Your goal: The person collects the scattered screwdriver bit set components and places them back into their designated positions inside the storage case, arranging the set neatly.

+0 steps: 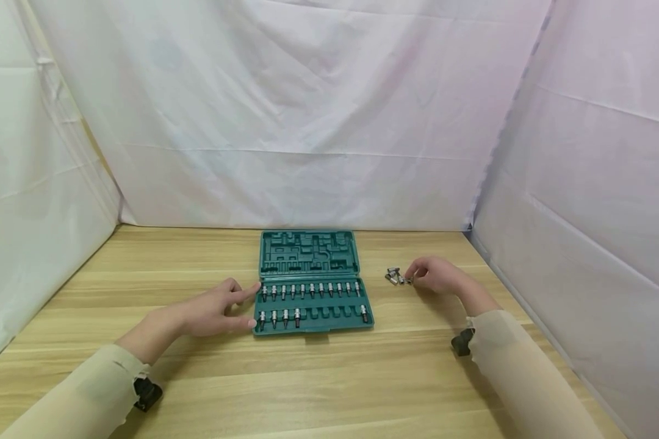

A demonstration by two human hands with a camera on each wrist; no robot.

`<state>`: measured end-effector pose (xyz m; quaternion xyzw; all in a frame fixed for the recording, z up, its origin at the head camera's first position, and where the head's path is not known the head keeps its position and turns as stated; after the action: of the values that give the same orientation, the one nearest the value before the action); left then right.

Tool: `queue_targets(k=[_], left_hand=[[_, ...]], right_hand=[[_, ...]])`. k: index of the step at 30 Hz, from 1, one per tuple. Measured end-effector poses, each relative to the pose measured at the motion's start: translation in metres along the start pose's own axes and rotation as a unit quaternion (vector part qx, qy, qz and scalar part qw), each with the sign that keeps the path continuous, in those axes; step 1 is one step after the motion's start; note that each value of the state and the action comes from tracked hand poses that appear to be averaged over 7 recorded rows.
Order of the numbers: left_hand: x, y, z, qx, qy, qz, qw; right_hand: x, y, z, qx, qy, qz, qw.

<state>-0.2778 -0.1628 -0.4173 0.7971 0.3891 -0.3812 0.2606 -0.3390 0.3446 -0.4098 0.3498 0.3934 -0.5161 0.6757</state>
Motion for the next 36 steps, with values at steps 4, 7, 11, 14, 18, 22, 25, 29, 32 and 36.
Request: queue_targets(k=[4, 7, 11, 14, 18, 22, 25, 29, 32, 36], left_hand=[[0.000, 0.000, 0.001, 0.001, 0.000, -0.001, 1.0000], [0.000, 0.000, 0.001, -0.001, 0.001, -0.001, 1.0000], [0.000, -0.001, 0.002, -0.004, -0.001, -0.001, 1.0000], [0.000, -0.001, 0.002, -0.005, -0.003, -0.001, 1.0000], [0.001, 0.000, 0.002, -0.007, -0.002, 0.000, 1.0000], [0.001, 0.001, 0.000, -0.007, 0.001, 0.000, 1.0000], [0.001, 0.001, 0.000, -0.007, 0.003, 0.001, 1.0000], [0.001, 0.000, 0.001, -0.008, -0.001, 0.001, 1.0000], [0.000, -0.001, 0.002, -0.009, -0.006, 0.000, 0.9999], [0.000, -0.001, 0.001, -0.009, -0.009, -0.001, 0.9999]], right_hand=[[-0.002, 0.001, -0.003, 0.001, -0.001, -0.001, 1.0000], [-0.003, 0.002, -0.006, -0.003, -0.002, -0.004, 1.0000], [-0.005, 0.002, -0.010, -0.012, 0.000, -0.014, 0.9998], [-0.006, 0.004, -0.012, -0.012, -0.001, -0.027, 0.9996], [-0.008, 0.005, -0.011, -0.011, -0.026, -0.051, 0.9983], [-0.009, 0.003, -0.005, -0.021, -0.056, -0.073, 0.9955], [-0.008, 0.002, 0.002, -0.036, -0.071, -0.085, 0.9931], [-0.004, 0.000, 0.019, -0.043, -0.095, -0.086, 0.9909], [-0.001, -0.001, 0.032, -0.044, -0.116, -0.075, 0.9895], [0.004, -0.003, 0.049, -0.058, -0.143, -0.058, 0.9863]])
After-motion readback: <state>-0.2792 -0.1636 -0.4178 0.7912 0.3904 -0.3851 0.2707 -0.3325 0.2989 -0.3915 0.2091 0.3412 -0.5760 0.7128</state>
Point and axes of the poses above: each hand's wrist, its own y-axis away from the middle knuckle, its own x-axis out of the palm, z = x × y, the point moved 4 cm from there along -y, towards the middle knuckle, and after that the axes turned 6 degrees about -z, right-handed, at the moved point
